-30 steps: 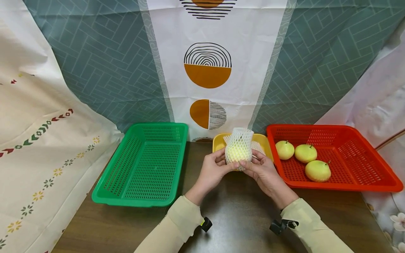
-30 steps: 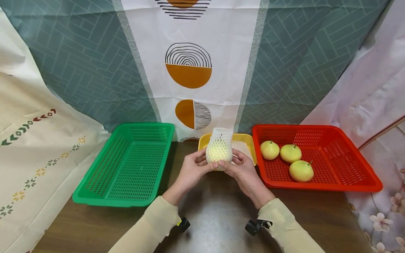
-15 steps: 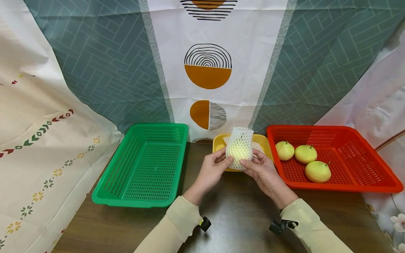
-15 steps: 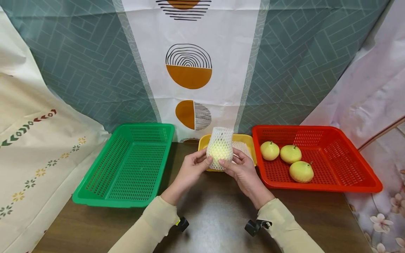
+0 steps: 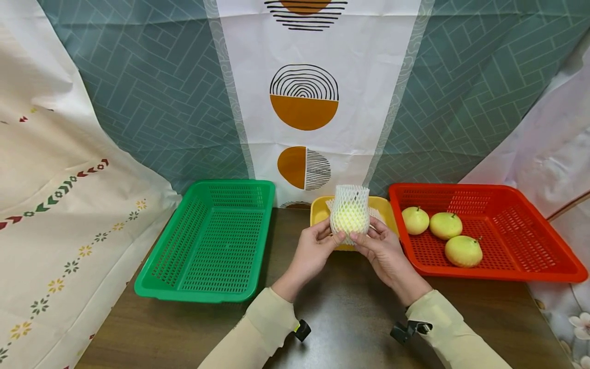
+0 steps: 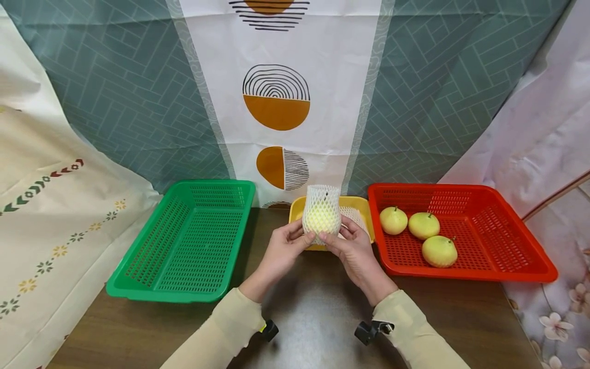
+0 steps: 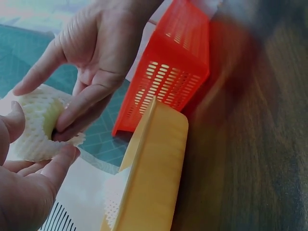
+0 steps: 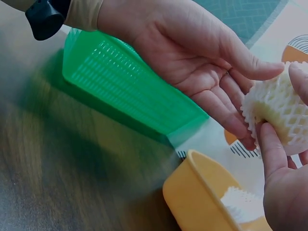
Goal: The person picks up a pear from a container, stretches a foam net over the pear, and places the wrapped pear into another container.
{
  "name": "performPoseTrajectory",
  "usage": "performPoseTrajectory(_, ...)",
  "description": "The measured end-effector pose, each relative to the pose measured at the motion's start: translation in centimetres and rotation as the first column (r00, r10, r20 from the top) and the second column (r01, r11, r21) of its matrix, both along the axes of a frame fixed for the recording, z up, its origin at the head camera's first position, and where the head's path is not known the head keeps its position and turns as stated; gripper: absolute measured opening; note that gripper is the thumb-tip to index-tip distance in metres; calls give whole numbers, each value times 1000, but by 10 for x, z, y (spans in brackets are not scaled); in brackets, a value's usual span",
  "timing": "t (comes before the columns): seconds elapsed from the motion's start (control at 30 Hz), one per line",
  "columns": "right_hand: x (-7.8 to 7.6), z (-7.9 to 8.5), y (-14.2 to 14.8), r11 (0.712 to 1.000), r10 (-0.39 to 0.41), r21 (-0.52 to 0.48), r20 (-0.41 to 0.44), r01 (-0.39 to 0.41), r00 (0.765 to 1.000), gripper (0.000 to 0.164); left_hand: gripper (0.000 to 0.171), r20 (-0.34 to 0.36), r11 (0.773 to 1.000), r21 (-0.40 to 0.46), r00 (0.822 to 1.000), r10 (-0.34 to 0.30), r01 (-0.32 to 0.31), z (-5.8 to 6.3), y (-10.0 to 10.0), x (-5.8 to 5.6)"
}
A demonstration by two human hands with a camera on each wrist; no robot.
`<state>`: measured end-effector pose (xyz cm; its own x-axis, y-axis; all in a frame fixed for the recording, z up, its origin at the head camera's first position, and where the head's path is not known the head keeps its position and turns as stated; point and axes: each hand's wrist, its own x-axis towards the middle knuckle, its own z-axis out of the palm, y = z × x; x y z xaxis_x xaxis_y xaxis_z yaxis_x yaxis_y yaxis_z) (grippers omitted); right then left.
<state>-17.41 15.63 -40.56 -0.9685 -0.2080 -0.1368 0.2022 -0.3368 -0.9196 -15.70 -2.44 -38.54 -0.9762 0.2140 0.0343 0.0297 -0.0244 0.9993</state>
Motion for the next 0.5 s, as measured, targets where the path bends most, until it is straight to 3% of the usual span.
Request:
performPoseTrajectory(0.23,0,-1,0,1000,-20,17,-5,20,1000,66,57,-16,1000,1,1000,3,-3,1,1,1)
performPoseTrajectory(0.5,0,0,-2,999,-27,-28,-28,26,999,66,60,-37,1000,-15,999,16,-17,3,3,3)
